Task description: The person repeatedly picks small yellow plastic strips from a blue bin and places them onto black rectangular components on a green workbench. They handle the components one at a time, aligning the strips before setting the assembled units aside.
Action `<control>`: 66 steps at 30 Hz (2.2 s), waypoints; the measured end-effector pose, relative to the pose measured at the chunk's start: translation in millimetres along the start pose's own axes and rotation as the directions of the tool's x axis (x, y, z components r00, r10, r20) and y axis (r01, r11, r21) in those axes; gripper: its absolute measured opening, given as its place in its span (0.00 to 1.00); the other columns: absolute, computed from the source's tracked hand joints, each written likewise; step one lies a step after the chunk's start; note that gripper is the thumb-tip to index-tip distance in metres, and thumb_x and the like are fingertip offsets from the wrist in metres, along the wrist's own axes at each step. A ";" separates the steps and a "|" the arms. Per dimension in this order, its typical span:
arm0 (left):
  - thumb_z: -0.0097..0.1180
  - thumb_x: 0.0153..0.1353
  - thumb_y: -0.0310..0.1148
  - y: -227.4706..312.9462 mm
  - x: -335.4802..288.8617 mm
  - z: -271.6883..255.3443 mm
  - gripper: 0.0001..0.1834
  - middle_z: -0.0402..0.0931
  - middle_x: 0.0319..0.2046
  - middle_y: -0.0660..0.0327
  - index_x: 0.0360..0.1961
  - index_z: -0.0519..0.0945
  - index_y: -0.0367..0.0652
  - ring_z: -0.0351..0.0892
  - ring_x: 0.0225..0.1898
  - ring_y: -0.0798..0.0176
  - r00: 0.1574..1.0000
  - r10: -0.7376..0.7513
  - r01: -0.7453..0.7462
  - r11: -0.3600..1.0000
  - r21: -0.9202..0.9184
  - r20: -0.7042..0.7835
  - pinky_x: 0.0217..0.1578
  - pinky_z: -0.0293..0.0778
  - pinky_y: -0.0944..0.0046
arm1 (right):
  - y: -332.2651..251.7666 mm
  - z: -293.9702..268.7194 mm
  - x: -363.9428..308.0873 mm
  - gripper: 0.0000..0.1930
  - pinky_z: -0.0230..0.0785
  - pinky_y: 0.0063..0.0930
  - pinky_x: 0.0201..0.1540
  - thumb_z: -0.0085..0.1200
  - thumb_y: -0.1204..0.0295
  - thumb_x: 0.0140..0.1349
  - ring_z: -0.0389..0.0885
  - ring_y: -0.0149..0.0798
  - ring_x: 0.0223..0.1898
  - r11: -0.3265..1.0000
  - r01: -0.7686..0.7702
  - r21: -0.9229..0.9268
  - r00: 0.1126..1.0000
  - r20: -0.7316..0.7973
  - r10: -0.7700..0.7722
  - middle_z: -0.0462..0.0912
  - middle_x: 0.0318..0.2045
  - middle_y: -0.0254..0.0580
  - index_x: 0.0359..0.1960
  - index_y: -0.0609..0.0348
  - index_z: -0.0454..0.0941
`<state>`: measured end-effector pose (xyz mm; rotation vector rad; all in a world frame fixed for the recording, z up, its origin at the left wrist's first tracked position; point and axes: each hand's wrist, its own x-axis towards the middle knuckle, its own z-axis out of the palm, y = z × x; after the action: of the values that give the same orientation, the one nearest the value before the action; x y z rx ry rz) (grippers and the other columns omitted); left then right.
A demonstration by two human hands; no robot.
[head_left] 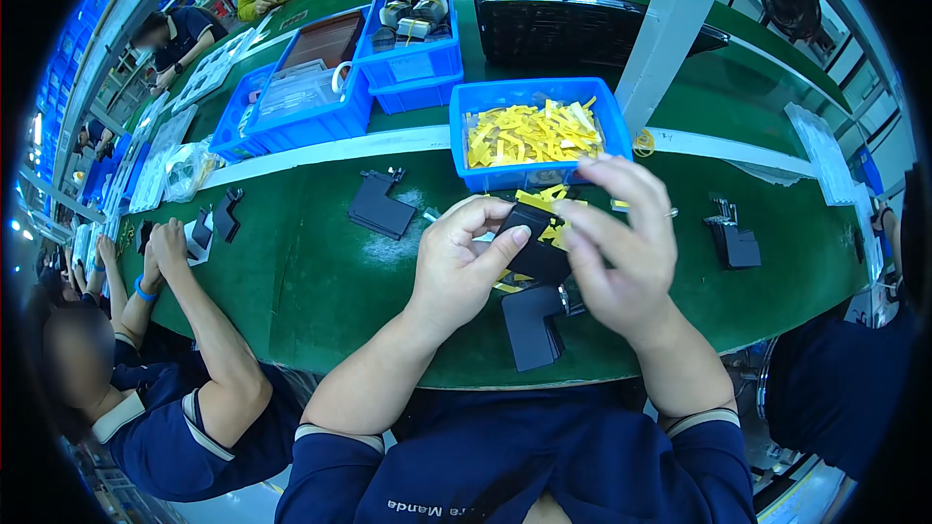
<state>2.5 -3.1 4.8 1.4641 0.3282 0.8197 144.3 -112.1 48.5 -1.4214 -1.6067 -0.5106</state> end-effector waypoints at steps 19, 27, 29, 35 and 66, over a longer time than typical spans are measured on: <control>0.63 0.47 0.22 15.9 -3.1 9.2 0.11 0.77 0.33 0.54 0.34 0.78 0.37 0.78 0.32 0.58 0.849 0.472 -0.508 0.608 0.610 0.237 0.30 0.75 0.66 | 1.2 -3.5 2.1 0.07 0.63 0.48 0.54 0.62 0.77 0.45 0.76 0.42 0.34 0.989 0.001 0.145 0.987 0.156 -0.024 0.75 0.24 0.38 0.25 0.59 0.76; 0.61 0.53 0.25 17.7 -4.2 8.4 0.09 0.76 0.35 0.54 0.35 0.77 0.35 0.78 0.33 0.62 0.889 0.386 -0.457 0.716 0.527 0.246 0.31 0.74 0.68 | 5.7 0.9 -3.8 0.10 0.69 0.46 0.49 0.61 0.74 0.48 0.76 0.44 0.32 0.978 0.058 0.202 0.989 0.118 -0.083 0.75 0.26 0.43 0.31 0.63 0.75; 0.60 0.54 0.24 15.2 -4.5 8.0 0.09 0.76 0.36 0.53 0.36 0.76 0.34 0.78 0.35 0.62 0.918 0.341 -0.395 0.786 0.475 0.200 0.33 0.75 0.67 | 6.6 0.3 -3.1 0.13 0.69 0.45 0.48 0.62 0.72 0.48 0.76 0.44 0.33 0.979 0.039 0.202 0.997 0.058 -0.052 0.77 0.28 0.44 0.34 0.64 0.76; 0.58 0.56 0.23 3.6 -5.3 7.2 0.10 0.74 0.36 0.54 0.39 0.74 0.32 0.78 0.37 0.63 0.984 0.180 -0.179 0.976 0.126 0.007 0.36 0.78 0.67 | 11.4 -2.4 -0.4 0.12 0.70 0.29 0.36 0.62 0.75 0.50 0.77 0.42 0.32 0.996 -0.060 0.062 0.988 -0.139 0.068 0.78 0.29 0.45 0.36 0.65 0.78; 0.56 0.59 0.24 1.8 -3.9 6.4 0.09 0.70 0.37 0.60 0.40 0.74 0.31 0.76 0.39 0.70 0.999 -0.006 0.008 0.999 -0.053 0.035 0.36 0.77 0.71 | 5.6 3.8 -4.4 0.03 0.69 0.27 0.28 0.56 0.81 0.52 0.78 0.39 0.27 0.926 -0.291 0.242 0.955 0.025 0.294 0.78 0.26 0.45 0.30 0.66 0.79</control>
<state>3.4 -10.6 6.3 1.4257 0.2834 0.7907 148.0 -110.2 41.6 -1.4333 -1.3616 -0.1410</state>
